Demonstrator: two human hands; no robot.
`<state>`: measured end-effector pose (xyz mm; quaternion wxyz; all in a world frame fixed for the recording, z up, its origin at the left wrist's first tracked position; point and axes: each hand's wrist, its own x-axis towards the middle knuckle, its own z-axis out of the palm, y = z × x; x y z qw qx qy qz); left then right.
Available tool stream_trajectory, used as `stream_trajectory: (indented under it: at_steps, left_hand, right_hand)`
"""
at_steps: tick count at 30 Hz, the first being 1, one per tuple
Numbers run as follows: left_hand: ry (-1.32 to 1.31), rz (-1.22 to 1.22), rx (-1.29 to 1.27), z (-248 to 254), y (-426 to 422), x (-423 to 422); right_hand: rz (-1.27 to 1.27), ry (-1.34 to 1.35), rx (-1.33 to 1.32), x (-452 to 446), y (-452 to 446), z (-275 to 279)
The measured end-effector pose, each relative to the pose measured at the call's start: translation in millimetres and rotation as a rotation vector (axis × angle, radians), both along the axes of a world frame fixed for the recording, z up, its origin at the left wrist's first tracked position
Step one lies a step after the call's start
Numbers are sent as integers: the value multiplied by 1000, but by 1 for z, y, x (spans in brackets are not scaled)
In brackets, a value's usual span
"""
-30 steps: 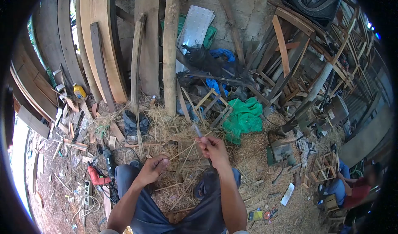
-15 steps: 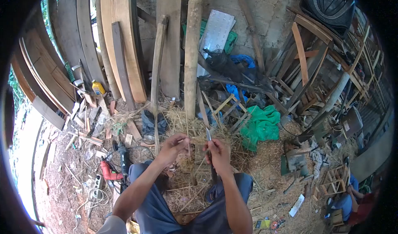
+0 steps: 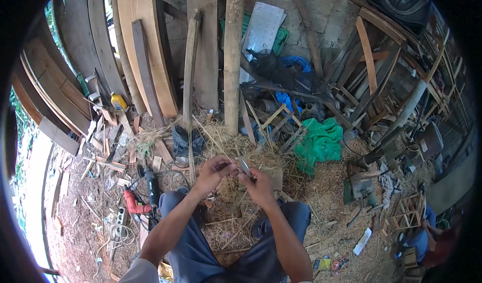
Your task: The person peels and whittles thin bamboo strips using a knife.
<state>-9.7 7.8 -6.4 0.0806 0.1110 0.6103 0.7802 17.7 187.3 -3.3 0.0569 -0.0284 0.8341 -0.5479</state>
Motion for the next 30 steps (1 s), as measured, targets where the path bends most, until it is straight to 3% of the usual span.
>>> stream_trajectory:
  at_steps: [5, 7, 9, 11, 12, 13, 17, 20, 21, 23, 24, 26, 27, 28, 30]
  left_hand:
    - [13, 161, 176, -5, -14, -20]
    - [7, 190, 176, -4, -8, -19]
    - [-4, 216, 166, -7, -2, -21]
    - [62, 261, 91, -14, 5, -30]
    - [50, 250, 82, -18, 7, -35]
    - [113, 288, -81, -21, 10, -42]
    - [319, 287, -461, -63, 23, -60]
    - [313, 247, -660, -77, 31, -62]
    - [303, 234, -667, -81, 33, -63]
    - [288, 235, -678, -87, 37, -70]
    - [281, 231, -681, -90, 39, -71]
    - [315, 229, -734, -93, 42, -74]
    - [313, 224, -735, -95, 43, -77]
    - [288, 209, -740, -98, 44, -78]
    - [255, 188, -747, -104, 45, -80]
  right_hand:
    - [-19, 25, 36, -6, 26, -29]
    - [30, 90, 187, -11, 33, -38]
    - [36, 78, 148, -15, 42, -41]
    - [37, 55, 104, -22, 46, -46]
    - [-24, -83, -77, -29, 47, -53]
    - [-86, -215, -258, -33, 50, -59]
    - [-199, -454, -188, -30, 51, -75]
    - [237, -564, 571, -38, 57, -108]
    - [235, -579, 561, -34, 55, -112]
    - [-148, -407, -90, -27, 50, -118]
    - [-149, -415, -92, -29, 51, -116]
    - [-21, -691, 90, -37, 52, -110]
    - [-24, -695, 88, -37, 51, -113]
    - [-6, -440, 380, -33, 47, -118]
    - [14, -187, 661, -31, 40, -120]
